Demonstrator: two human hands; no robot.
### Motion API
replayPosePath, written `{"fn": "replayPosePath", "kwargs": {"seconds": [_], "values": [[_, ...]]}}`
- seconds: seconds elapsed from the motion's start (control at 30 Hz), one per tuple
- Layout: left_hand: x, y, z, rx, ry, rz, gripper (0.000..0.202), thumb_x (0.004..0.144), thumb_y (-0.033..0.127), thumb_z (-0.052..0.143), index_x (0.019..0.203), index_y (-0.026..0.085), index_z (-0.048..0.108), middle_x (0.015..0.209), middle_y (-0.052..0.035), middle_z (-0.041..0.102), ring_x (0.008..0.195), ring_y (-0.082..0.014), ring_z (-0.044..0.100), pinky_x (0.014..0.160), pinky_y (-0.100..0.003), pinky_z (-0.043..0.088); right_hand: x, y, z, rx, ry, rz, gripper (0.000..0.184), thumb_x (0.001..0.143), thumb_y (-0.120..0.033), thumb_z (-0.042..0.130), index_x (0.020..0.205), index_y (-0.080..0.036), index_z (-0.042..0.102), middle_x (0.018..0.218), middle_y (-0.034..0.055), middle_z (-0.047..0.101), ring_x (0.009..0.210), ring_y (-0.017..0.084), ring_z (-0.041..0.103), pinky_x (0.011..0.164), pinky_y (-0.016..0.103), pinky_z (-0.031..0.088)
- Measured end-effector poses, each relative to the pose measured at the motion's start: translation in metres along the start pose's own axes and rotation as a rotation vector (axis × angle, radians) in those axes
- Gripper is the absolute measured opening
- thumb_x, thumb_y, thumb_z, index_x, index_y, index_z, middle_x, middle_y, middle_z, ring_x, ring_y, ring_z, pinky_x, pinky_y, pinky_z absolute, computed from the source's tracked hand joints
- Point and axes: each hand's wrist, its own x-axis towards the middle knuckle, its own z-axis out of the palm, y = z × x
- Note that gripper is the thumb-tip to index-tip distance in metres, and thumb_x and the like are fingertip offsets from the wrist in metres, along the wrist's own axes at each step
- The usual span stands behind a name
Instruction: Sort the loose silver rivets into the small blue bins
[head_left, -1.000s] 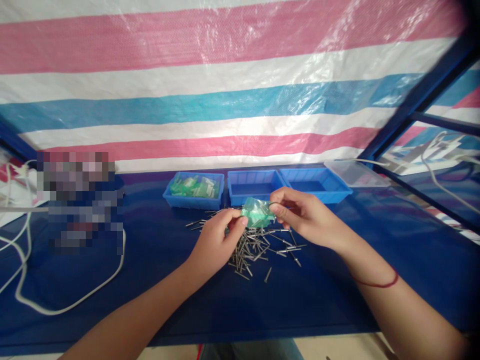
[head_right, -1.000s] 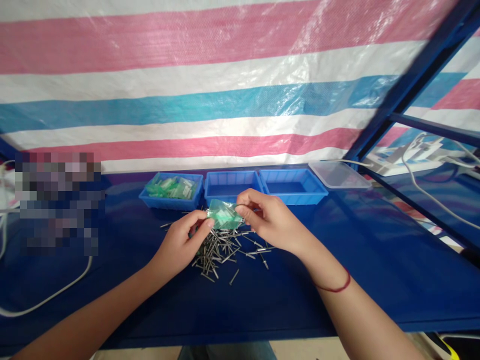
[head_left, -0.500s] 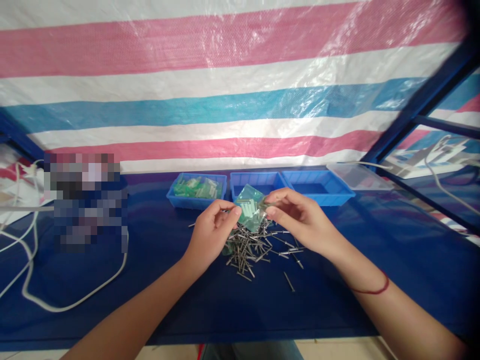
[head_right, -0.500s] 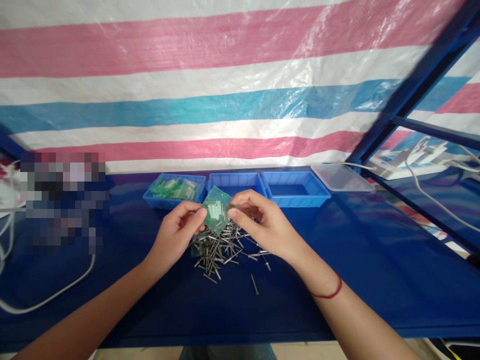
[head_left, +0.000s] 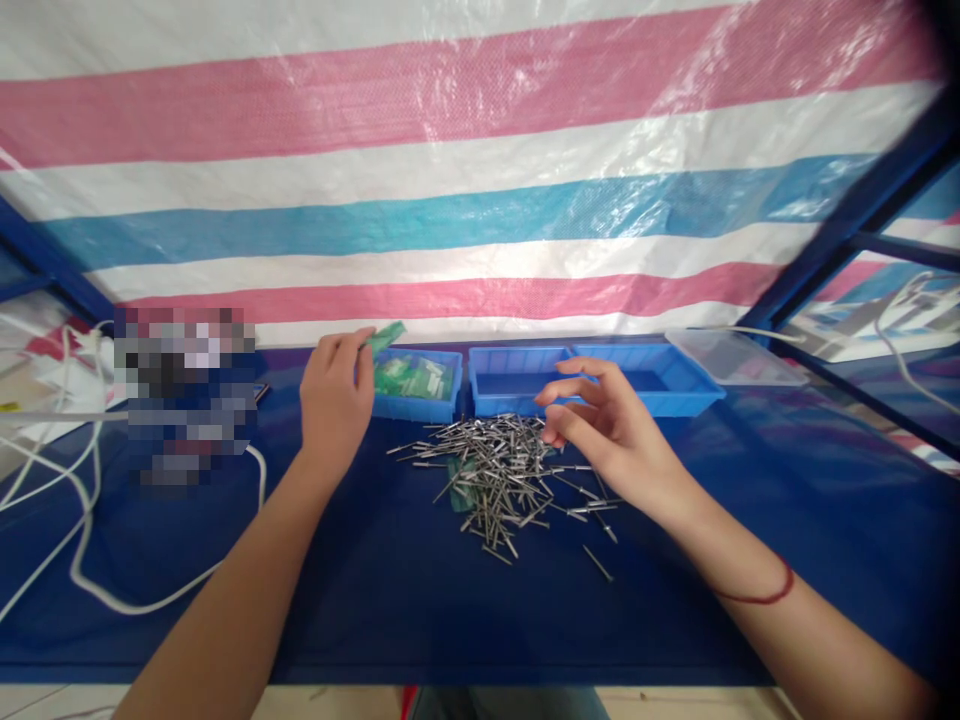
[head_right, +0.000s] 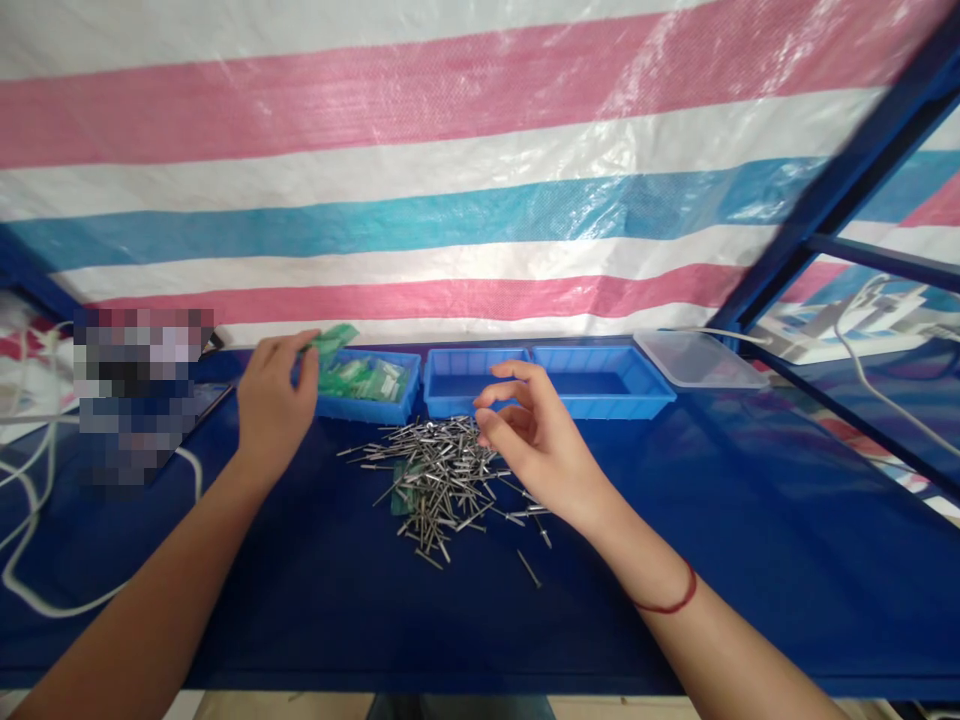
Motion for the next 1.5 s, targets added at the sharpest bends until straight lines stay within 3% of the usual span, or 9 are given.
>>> {"fn": "replayPosePath", "kwargs": {"seconds": [0.1,0.23,0.47,0.57,0.63,0.77,1.0,1.2,1.5], "values": [[-0.003,-0.010,0.010,0.078,-0.232,0.055,0.030,0.092,0.024,0.042,0.108,0.016,0.066,0.103,-0.0096,0.060,0.095,-0.0217,0.059,0.088,-0.032,0.045,-0.002,0.002,0.000,-0.060,-0.025,-0.014,0.036,0.088,-0.033,0.055,0.117,-0.028,0.035,0.097,0.0017,0.054,0.065,0.010,0.057,0.059,0.027,0.050],[-0.009,-0.004,0.017,0.073,-0.349,0.113,0.033,0.093,0.028,0.038,0.108,0.016,0.066,0.103,-0.0093,0.060,0.096,-0.0210,0.058,0.090,-0.032,0.043,-0.001,0.005,0.001,-0.202,-0.111,-0.050,0.035,0.089,-0.033,0.053,0.119,-0.026,0.037,0.093,0.0021,0.054,0.066,0.011,0.055,0.061,0.028,0.050],[-0.014,0.018,-0.006,0.078,-0.236,0.235,0.028,0.090,0.030,0.047,0.111,0.019,0.063,0.119,-0.0122,0.055,0.116,-0.0293,0.045,0.098,-0.043,0.035,-0.018,-0.020,-0.015,-0.629,-0.246,-0.149,0.018,0.091,-0.033,0.050,0.106,-0.023,0.051,0.095,0.0048,0.059,0.075,0.015,0.058,0.066,0.028,0.048],[-0.028,0.031,-0.021,0.045,-0.447,0.363,0.022,0.090,0.029,0.047,0.095,0.019,0.066,0.100,-0.0085,0.062,0.096,-0.0237,0.056,0.087,-0.036,0.042,-0.052,-0.023,-0.024,-0.847,-0.400,-0.098,0.019,0.090,-0.036,0.052,0.102,-0.022,0.055,0.089,0.0048,0.061,0.075,0.017,0.060,0.068,0.030,0.048],[-0.040,0.039,-0.028,0.031,-0.614,0.320,0.024,0.091,0.031,0.046,0.085,0.018,0.064,0.084,-0.0053,0.064,0.078,-0.0193,0.060,0.073,-0.030,0.045,-0.077,-0.017,-0.026,-0.935,-0.446,-0.083,0.019,0.091,-0.035,0.049,0.104,-0.022,0.055,0.090,0.0054,0.062,0.079,0.019,0.062,0.068,0.031,0.048],[-0.059,0.050,-0.028,0.130,-0.758,0.194,0.033,0.094,0.033,0.038,0.076,0.018,0.062,0.076,-0.0051,0.064,0.073,-0.0200,0.063,0.061,-0.027,0.042,-0.104,0.000,-0.019,-1.030,-0.354,-0.153,0.020,0.095,-0.026,0.040,0.094,-0.022,0.060,0.084,0.0061,0.063,0.074,0.019,0.062,0.067,0.032,0.047],[-0.054,0.056,-0.011,-0.026,-0.820,0.014,0.032,0.089,0.036,0.044,0.069,0.020,0.062,0.071,-0.0049,0.064,0.066,-0.0206,0.062,0.055,-0.025,0.037,-0.084,0.005,0.000,-1.209,-0.296,-0.275,0.024,0.096,-0.023,0.039,0.087,-0.019,0.062,0.076,0.0073,0.062,0.071,0.020,0.058,0.069,0.033,0.042],[-0.045,0.052,-0.005,-0.166,-0.939,-0.133,0.022,0.079,0.032,0.051,0.067,0.020,0.066,0.065,-0.0030,0.064,0.060,-0.0189,0.060,0.052,-0.024,0.032,-0.066,0.005,0.013,-1.229,-0.344,-0.265,0.018,0.093,-0.019,0.045,0.087,-0.018,0.062,0.077,0.0064,0.061,0.073,0.020,0.056,0.068,0.033,0.039],[-0.027,0.050,-0.020,-0.232,-0.690,-0.100,0.018,0.087,0.029,0.043,0.077,0.020,0.055,0.067,0.0007,0.059,0.062,-0.0161,0.056,0.058,-0.026,0.035,-0.020,-0.008,0.015,-0.836,-0.296,-0.116,0.015,0.089,-0.025,0.048,0.082,-0.018,0.059,0.075,0.0037,0.061,0.071,0.016,0.056,0.067,0.029,0.041]]}}
